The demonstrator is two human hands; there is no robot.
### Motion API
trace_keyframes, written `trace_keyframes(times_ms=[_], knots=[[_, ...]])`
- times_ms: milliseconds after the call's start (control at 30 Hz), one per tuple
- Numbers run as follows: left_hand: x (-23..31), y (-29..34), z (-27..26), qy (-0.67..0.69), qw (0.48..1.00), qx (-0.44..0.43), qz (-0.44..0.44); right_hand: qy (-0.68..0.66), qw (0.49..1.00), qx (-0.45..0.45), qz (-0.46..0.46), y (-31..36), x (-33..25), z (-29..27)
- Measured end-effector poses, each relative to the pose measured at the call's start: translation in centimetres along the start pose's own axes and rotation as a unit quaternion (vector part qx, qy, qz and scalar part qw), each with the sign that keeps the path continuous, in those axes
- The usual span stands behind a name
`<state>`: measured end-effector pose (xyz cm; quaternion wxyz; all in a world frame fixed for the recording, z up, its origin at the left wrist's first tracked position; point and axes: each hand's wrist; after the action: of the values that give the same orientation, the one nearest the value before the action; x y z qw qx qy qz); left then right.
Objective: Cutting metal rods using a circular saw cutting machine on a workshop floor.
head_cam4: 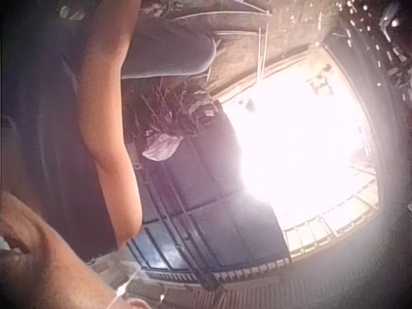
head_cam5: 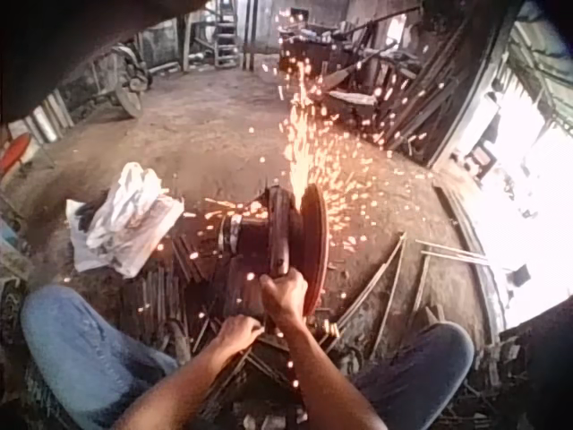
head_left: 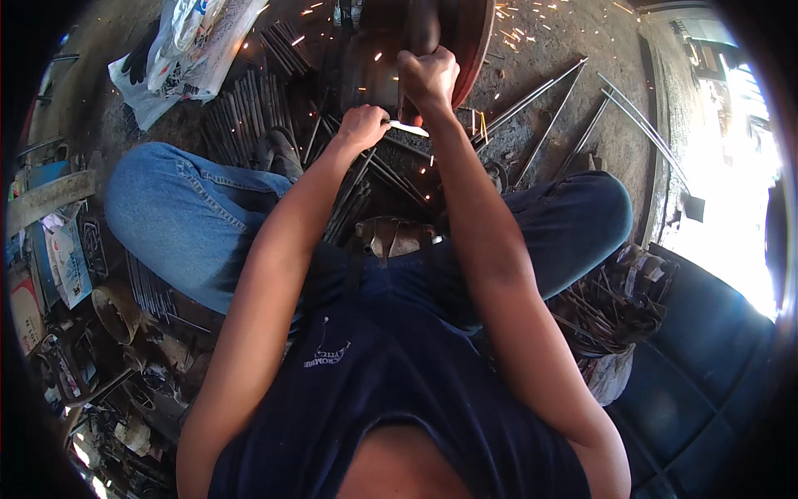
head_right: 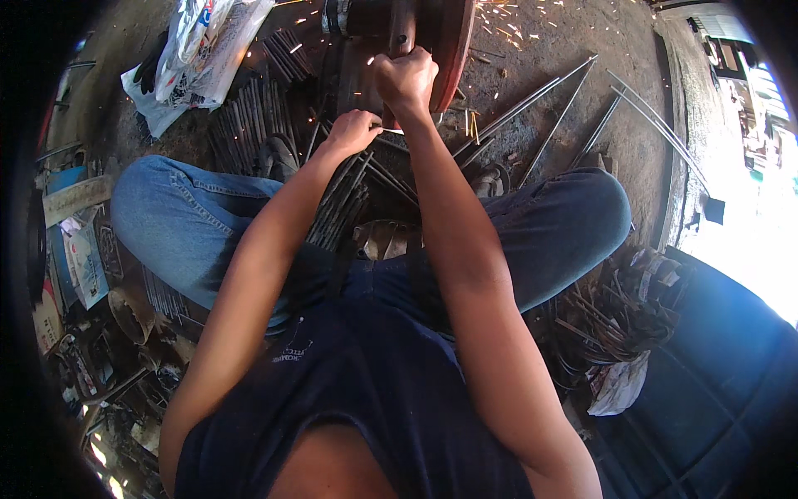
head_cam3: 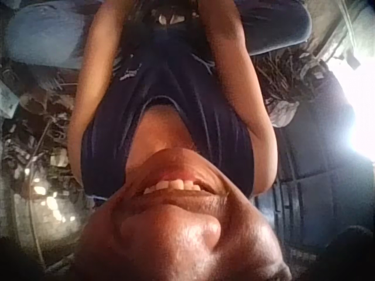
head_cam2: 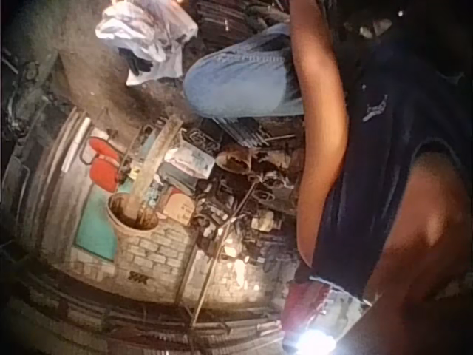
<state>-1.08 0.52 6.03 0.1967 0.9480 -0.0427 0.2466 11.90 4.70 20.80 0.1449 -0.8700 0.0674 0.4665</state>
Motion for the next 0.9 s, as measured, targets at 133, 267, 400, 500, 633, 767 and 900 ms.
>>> trace_keyframes(times_ms=[133,267,400,500,633,767,900], knots=[[-0.13,-0.10,0.12,0.001,1.000,-0.003,-0.004,-0.003,1.000,-0.001,-0.001,-0.05,0.20,0.17],[-0.05,-0.15,-0.06,-0.003,1.000,0.000,-0.001,-0.017,1.000,-0.004,0.006,-0.04,0.29,0.11],[0.10,-0.12,-0.31,-0.007,1.000,-0.016,-0.007,-0.006,1.000,-0.029,0.008,-0.12,0.35,-0.05],[0.18,-0.12,-0.40,-0.008,1.000,-0.012,-0.009,-0.003,1.000,-0.010,0.000,-0.08,0.48,0.19],[0.14,-0.08,-0.30,0.000,1.000,-0.010,0.000,-0.004,1.000,0.001,-0.005,0.08,0.81,0.40],[0.00,-0.07,-0.16,-0.006,1.000,-0.001,0.010,-0.020,1.000,-0.008,0.005,0.08,0.78,0.27],[-0.06,-0.15,-0.14,-0.003,1.000,0.004,0.010,-0.018,1.000,-0.009,0.001,0.10,0.55,0.14]])
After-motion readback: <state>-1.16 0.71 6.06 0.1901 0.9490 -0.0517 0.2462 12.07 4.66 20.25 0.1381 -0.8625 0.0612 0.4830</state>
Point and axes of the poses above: each hand's wrist, its own y-axis away from the middle knuckle, its own z-axis out of the palm, x = y × z, and after that the axes turned 15 degrees about -z, right-handed
